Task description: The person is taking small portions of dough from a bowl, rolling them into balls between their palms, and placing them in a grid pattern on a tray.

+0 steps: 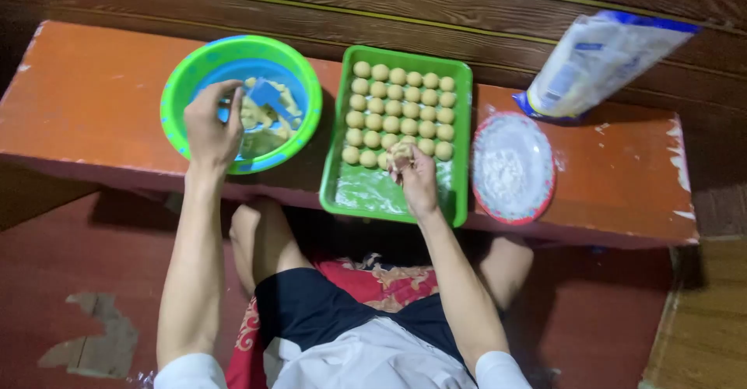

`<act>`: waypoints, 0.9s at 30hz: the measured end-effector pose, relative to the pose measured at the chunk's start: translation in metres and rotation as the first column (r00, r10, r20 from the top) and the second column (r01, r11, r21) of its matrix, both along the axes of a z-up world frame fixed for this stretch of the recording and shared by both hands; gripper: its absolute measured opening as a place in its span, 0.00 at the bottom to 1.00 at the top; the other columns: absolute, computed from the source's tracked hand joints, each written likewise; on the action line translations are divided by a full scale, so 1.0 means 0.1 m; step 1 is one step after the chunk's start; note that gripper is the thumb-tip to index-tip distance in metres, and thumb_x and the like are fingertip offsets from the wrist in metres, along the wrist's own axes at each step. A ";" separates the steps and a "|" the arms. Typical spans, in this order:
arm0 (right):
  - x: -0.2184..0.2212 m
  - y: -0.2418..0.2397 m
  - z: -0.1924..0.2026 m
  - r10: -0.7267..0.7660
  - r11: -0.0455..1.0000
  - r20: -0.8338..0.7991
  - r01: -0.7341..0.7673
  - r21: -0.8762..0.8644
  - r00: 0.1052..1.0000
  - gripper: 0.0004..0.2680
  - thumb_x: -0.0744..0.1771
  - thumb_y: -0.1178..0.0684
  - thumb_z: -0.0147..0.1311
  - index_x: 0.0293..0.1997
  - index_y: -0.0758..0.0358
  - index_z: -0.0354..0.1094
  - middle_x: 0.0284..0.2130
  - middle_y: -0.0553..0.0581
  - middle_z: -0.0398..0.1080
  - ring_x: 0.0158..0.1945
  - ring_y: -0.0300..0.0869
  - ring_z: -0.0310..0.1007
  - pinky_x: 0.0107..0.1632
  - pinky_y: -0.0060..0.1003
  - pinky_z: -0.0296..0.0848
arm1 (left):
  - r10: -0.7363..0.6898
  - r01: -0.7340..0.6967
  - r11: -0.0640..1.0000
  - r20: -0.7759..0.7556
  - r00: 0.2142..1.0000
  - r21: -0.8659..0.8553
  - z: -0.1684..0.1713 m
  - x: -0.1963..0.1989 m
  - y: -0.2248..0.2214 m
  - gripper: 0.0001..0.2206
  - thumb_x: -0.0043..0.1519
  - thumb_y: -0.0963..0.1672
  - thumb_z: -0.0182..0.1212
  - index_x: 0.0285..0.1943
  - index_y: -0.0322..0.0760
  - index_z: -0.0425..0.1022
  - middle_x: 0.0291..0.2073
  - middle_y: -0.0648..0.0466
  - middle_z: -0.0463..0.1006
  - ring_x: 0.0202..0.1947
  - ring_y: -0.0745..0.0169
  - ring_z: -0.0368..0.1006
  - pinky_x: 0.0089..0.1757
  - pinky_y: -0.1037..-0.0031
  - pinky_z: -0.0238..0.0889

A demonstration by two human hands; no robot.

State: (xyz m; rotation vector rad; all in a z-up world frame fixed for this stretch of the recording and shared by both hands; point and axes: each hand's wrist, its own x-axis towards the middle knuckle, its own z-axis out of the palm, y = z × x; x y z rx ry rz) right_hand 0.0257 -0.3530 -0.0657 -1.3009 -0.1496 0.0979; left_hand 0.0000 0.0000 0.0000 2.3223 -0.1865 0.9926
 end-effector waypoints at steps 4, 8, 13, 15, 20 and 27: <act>-0.07 -0.27 -0.11 0.061 0.998 -0.064 -0.063 -0.023 0.996 0.06 0.66 0.67 0.50 0.35 0.64 0.72 0.19 0.57 0.68 0.16 0.35 0.64 0.18 0.24 0.59 | -0.043 0.027 0.995 0.170 0.984 0.100 0.19 -0.07 -1.00 0.10 0.67 0.34 0.62 0.50 0.40 0.80 0.37 0.53 0.79 0.40 0.52 0.75 0.49 0.68 0.68; -0.19 -0.38 0.12 0.152 0.966 -0.122 -0.121 0.228 0.981 0.09 0.70 0.60 0.51 0.55 0.66 0.67 0.38 0.58 0.71 0.33 0.35 0.68 0.35 0.25 0.70 | -0.580 0.569 0.815 -0.187 0.793 -0.115 0.11 -0.18 -2.05 0.28 0.59 0.43 0.71 0.66 0.25 0.66 0.60 0.32 0.69 0.61 0.27 0.64 0.62 0.45 0.56; -0.13 -0.59 -0.23 0.238 0.933 -0.176 -0.174 0.316 0.955 0.20 0.70 0.68 0.38 0.69 0.50 0.46 0.52 0.52 0.63 0.37 0.28 0.57 0.30 0.11 0.52 | -0.680 0.613 0.727 -0.201 0.705 -0.308 -0.48 -0.12 -2.55 0.28 0.58 0.40 0.69 0.69 0.31 0.67 0.63 0.38 0.71 0.64 0.32 0.65 0.62 0.48 0.59; -0.13 -0.62 -0.36 0.311 0.896 -0.155 -0.235 0.377 0.938 0.15 0.73 0.56 0.41 0.69 0.54 0.45 0.54 0.64 0.64 0.44 0.37 0.66 0.37 0.24 0.71 | -0.654 0.538 0.695 -0.109 0.748 -0.477 -0.42 -0.13 -2.57 0.22 0.58 0.42 0.70 0.63 0.39 0.76 0.53 0.49 0.81 0.56 0.46 0.76 0.55 0.57 0.69; -0.24 -0.49 0.06 0.361 0.901 0.020 -0.354 0.251 0.932 0.22 0.71 0.56 0.44 0.76 0.63 0.44 0.61 0.68 0.64 0.55 0.46 0.70 0.52 0.38 0.73 | -0.541 0.388 0.669 -0.058 0.839 -0.634 -0.36 -0.13 -2.57 0.11 0.57 0.35 0.69 0.42 0.43 0.86 0.36 0.55 0.86 0.37 0.62 0.81 0.36 0.70 0.76; -0.15 -0.51 -0.14 0.131 0.969 -0.020 -0.123 0.214 0.991 0.19 0.69 0.63 0.51 0.70 0.69 0.57 0.55 0.71 0.71 0.50 0.52 0.78 0.53 0.47 0.80 | -0.547 0.404 0.618 0.001 0.837 -0.674 -0.43 -0.06 -2.51 0.13 0.63 0.35 0.63 0.54 0.39 0.83 0.50 0.46 0.84 0.54 0.52 0.77 0.50 0.61 0.73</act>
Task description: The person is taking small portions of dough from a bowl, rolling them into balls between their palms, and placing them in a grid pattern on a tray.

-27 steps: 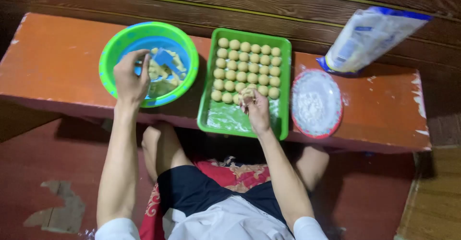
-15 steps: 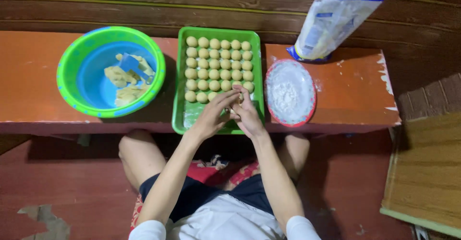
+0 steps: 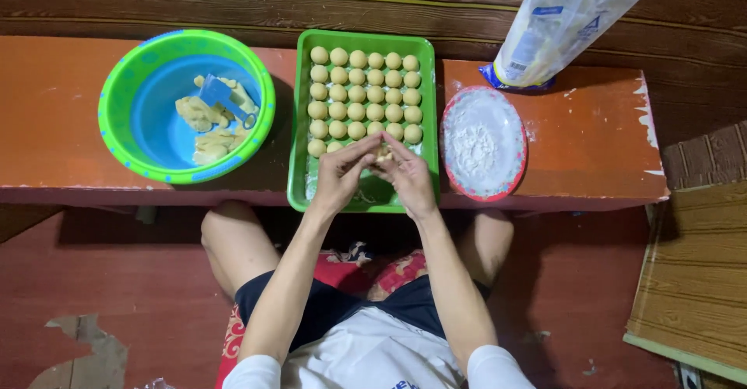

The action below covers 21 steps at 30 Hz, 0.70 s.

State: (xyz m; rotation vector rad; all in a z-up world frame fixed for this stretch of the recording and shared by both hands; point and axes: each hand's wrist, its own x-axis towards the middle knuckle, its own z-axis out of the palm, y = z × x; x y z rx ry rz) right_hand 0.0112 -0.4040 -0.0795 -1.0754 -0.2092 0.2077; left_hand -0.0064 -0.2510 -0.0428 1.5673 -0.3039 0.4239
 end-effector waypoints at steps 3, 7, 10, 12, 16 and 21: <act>0.05 -0.06 -0.12 -0.106 0.994 -0.019 0.105 -0.014 0.994 0.15 0.70 0.59 0.50 0.65 0.70 0.63 0.51 0.68 0.74 0.42 0.51 0.81 0.43 0.40 0.85 | -0.085 0.085 0.996 0.035 0.996 0.026 0.10 -0.04 -0.05 0.18 0.60 0.32 0.64 0.58 0.34 0.79 0.54 0.41 0.81 0.58 0.37 0.73 0.54 0.50 0.69; -0.02 -0.01 0.00 -0.130 0.985 -0.005 0.129 -0.118 0.991 0.13 0.71 0.54 0.50 0.63 0.66 0.67 0.46 0.67 0.76 0.40 0.52 0.82 0.40 0.36 0.83 | 0.015 -0.018 0.997 0.035 0.999 0.072 0.02 -0.01 -0.01 0.16 0.59 0.32 0.64 0.53 0.38 0.83 0.47 0.46 0.85 0.52 0.42 0.79 0.50 0.55 0.73; -0.08 0.01 0.05 -0.115 0.974 0.054 0.123 -0.190 0.992 0.14 0.72 0.52 0.47 0.65 0.64 0.66 0.45 0.68 0.77 0.43 0.51 0.81 0.45 0.39 0.83 | 0.061 -0.063 0.997 0.044 0.997 0.049 0.03 0.00 0.03 0.12 0.60 0.33 0.65 0.50 0.35 0.84 0.41 0.47 0.86 0.44 0.47 0.82 0.43 0.61 0.75; -0.11 0.00 0.13 -0.061 0.958 0.129 0.094 -0.271 0.990 0.16 0.71 0.48 0.47 0.66 0.61 0.65 0.48 0.72 0.75 0.47 0.50 0.79 0.51 0.43 0.81 | 0.105 -0.107 0.992 0.050 0.993 0.058 -0.01 0.01 0.06 0.09 0.61 0.35 0.66 0.48 0.34 0.85 0.36 0.47 0.85 0.38 0.50 0.82 0.39 0.64 0.75; -0.11 0.09 0.02 -0.080 0.917 0.261 0.174 -0.359 0.962 0.21 0.64 0.63 0.63 0.65 0.65 0.66 0.53 0.67 0.73 0.52 0.45 0.75 0.55 0.39 0.78 | 0.132 -0.136 0.985 0.047 0.990 0.107 -0.07 0.02 0.04 0.08 0.60 0.37 0.67 0.45 0.39 0.86 0.33 0.51 0.84 0.34 0.55 0.81 0.37 0.67 0.75; -0.19 0.11 0.30 -0.130 0.732 0.597 0.483 -0.481 0.791 0.18 0.63 0.62 0.67 0.59 0.68 0.71 0.49 0.63 0.75 0.51 0.51 0.77 0.48 0.39 0.81 | 0.138 -0.143 0.982 0.049 0.989 0.120 0.03 0.01 0.01 0.06 0.59 0.37 0.69 0.41 0.40 0.86 0.25 0.51 0.82 0.27 0.57 0.79 0.32 0.69 0.73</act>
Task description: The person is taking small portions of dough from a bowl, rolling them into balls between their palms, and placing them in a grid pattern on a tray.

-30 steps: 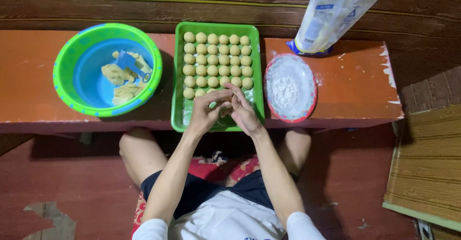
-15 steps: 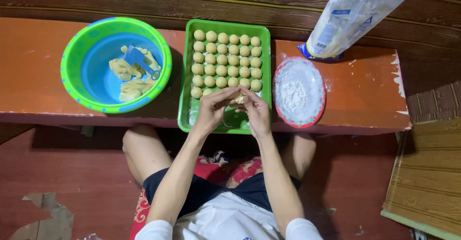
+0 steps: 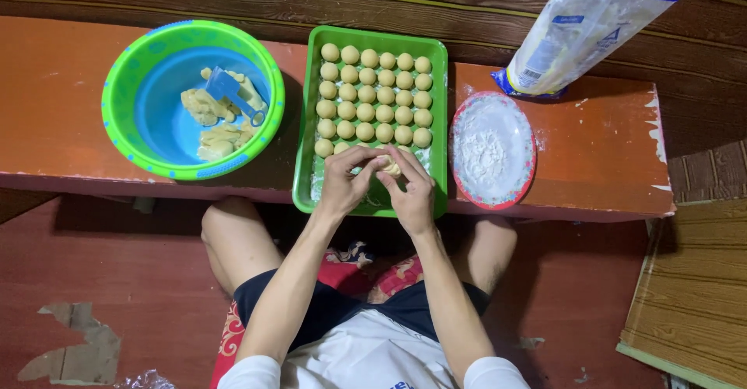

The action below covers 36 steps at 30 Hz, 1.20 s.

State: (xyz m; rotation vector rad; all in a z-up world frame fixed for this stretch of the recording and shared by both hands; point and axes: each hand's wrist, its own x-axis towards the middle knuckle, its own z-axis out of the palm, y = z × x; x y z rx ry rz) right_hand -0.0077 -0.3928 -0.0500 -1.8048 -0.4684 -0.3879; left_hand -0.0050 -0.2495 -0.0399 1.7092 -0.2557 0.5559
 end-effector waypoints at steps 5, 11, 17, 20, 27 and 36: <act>-0.01 0.01 -0.08 -0.086 0.995 0.077 0.089 -0.041 0.993 0.16 0.61 0.61 0.70 0.53 0.63 0.76 0.42 0.57 0.79 0.44 0.45 0.80 0.44 0.35 0.80 | 0.009 -0.010 1.000 0.007 1.000 0.012 -0.02 -0.02 0.00 0.05 0.59 0.38 0.69 0.40 0.39 0.86 0.23 0.51 0.81 0.24 0.56 0.78 0.30 0.70 0.72; -0.02 0.04 -0.08 -0.141 0.990 0.052 0.141 0.004 0.989 0.11 0.63 0.60 0.68 0.49 0.64 0.78 0.39 0.58 0.79 0.42 0.44 0.81 0.42 0.35 0.80 | 0.066 -0.066 0.996 0.009 0.998 -0.056 -0.04 -0.02 -0.02 0.07 0.60 0.36 0.67 0.40 0.41 0.87 0.22 0.51 0.81 0.24 0.60 0.79 0.29 0.73 0.73; -0.05 0.02 -0.03 -0.085 0.992 -0.073 0.091 0.082 0.994 0.10 0.67 0.59 0.59 0.54 0.70 0.73 0.41 0.68 0.76 0.43 0.51 0.78 0.47 0.43 0.79 | -0.025 0.021 0.975 -0.019 1.000 -0.220 -0.02 -0.03 -0.05 0.09 0.59 0.34 0.67 0.43 0.39 0.87 0.29 0.47 0.84 0.32 0.62 0.79 0.35 0.69 0.76; -0.04 0.00 -0.01 -0.048 0.996 -0.099 0.055 0.064 0.994 0.10 0.71 0.59 0.51 0.58 0.67 0.71 0.42 0.66 0.73 0.44 0.49 0.75 0.47 0.43 0.77 | -0.106 0.091 0.965 -0.048 0.993 -0.246 0.04 -0.04 -0.04 0.10 0.58 0.33 0.68 0.45 0.36 0.86 0.34 0.44 0.85 0.38 0.58 0.80 0.39 0.64 0.76; -0.01 -0.02 -0.07 -0.087 0.987 0.008 0.087 -0.136 0.996 0.10 0.68 0.50 0.61 0.51 0.62 0.73 0.37 0.56 0.71 0.42 0.48 0.76 0.45 0.39 0.73 | -0.027 0.016 0.990 -0.079 0.997 -0.141 -0.01 -0.03 0.00 0.05 0.60 0.37 0.69 0.41 0.37 0.86 0.25 0.50 0.83 0.29 0.64 0.80 0.34 0.71 0.74; -0.03 -0.04 -0.22 -0.214 0.974 -0.286 0.225 0.003 0.934 0.07 0.71 0.52 0.51 0.47 0.63 0.73 0.18 0.51 0.70 0.23 0.39 0.71 0.31 0.36 0.70 | 0.127 -0.149 0.908 -0.082 0.989 -0.391 -0.14 0.01 0.16 0.09 0.65 0.34 0.59 0.51 0.29 0.81 0.33 0.47 0.81 0.32 0.61 0.80 0.37 0.70 0.78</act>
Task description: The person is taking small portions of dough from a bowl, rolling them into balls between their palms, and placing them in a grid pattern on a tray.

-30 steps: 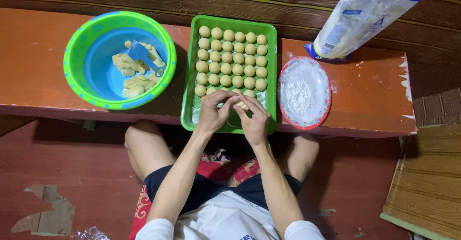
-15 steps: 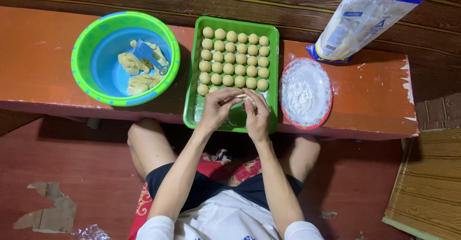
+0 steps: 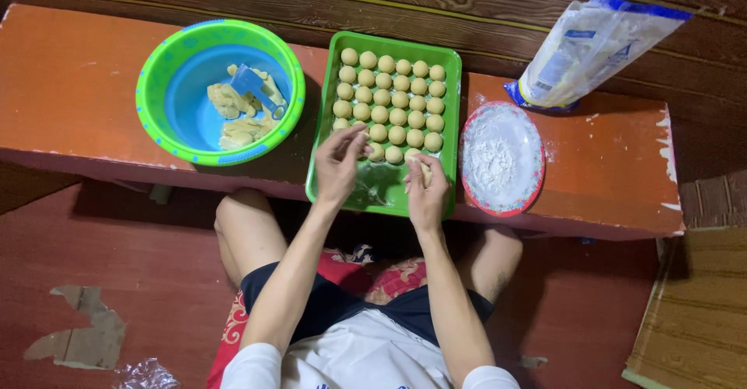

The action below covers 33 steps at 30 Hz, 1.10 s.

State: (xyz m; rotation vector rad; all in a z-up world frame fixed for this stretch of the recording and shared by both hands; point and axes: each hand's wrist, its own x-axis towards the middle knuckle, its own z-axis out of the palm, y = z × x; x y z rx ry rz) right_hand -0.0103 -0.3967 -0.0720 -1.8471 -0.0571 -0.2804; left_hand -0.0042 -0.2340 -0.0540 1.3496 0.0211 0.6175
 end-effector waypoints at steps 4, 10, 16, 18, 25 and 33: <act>0.06 -0.05 0.02 0.040 0.998 -0.022 -0.041 -0.043 0.999 0.08 0.71 0.53 0.47 0.49 0.62 0.74 0.18 0.52 0.69 0.23 0.41 0.70 0.33 0.38 0.70 | 0.320 -0.368 0.882 0.201 0.926 0.292 0.52 -0.20 0.51 0.05 0.64 0.36 0.66 0.45 0.33 0.84 0.36 0.46 0.83 0.39 0.54 0.81 0.41 0.65 0.74; 0.02 -0.08 -0.10 0.038 0.992 -0.077 -0.047 -0.119 0.996 0.09 0.69 0.42 0.56 0.39 0.53 0.73 0.24 0.53 0.71 0.29 0.43 0.75 0.35 0.38 0.70 | 0.467 -0.661 0.471 0.471 0.748 0.584 0.84 -0.32 1.48 0.05 0.66 0.32 0.64 0.49 0.22 0.82 0.37 0.41 0.80 0.40 0.44 0.79 0.42 0.63 0.73; 0.01 0.02 0.13 0.047 0.998 -0.077 -0.042 0.055 0.996 0.16 0.71 0.59 0.44 0.69 0.69 0.54 0.41 0.71 0.74 0.39 0.50 0.76 0.38 0.41 0.79 | 0.348 -0.482 0.485 0.344 0.872 0.730 0.85 -0.24 0.87 0.11 0.65 0.34 0.66 0.54 0.31 0.76 0.54 0.41 0.71 0.52 0.37 0.68 0.53 0.52 0.63; 0.00 0.07 0.22 0.154 0.946 -0.025 -0.140 0.292 0.988 0.24 0.68 0.67 0.33 0.76 0.67 0.31 0.60 0.80 0.61 0.55 0.59 0.73 0.54 0.50 0.79 | 0.161 -0.310 0.718 0.285 0.945 0.624 0.75 -0.21 0.41 0.10 0.61 0.34 0.64 0.50 0.32 0.78 0.48 0.43 0.75 0.52 0.42 0.71 0.56 0.60 0.65; 0.04 -0.05 0.25 0.143 0.897 0.036 -0.144 0.417 0.989 0.34 0.65 0.73 0.35 0.80 0.47 0.28 0.74 0.69 0.48 0.68 0.59 0.59 0.52 0.29 0.76 | -0.359 0.108 0.683 0.204 0.911 0.723 -0.07 0.11 -0.28 0.29 0.62 0.48 0.68 0.71 0.37 0.66 0.60 0.38 0.70 0.60 0.34 0.68 0.58 0.49 0.64; 0.22 0.13 0.09 0.476 0.593 0.086 -0.392 0.703 0.875 0.28 0.72 0.33 0.31 0.80 0.51 0.24 0.77 0.69 0.31 0.78 0.61 0.27 0.70 0.54 0.57 | -0.354 0.171 0.696 0.126 0.927 0.697 -0.46 0.22 -0.23 0.22 0.60 0.39 0.66 0.66 0.40 0.74 0.55 0.48 0.78 0.58 0.44 0.74 0.58 0.56 0.67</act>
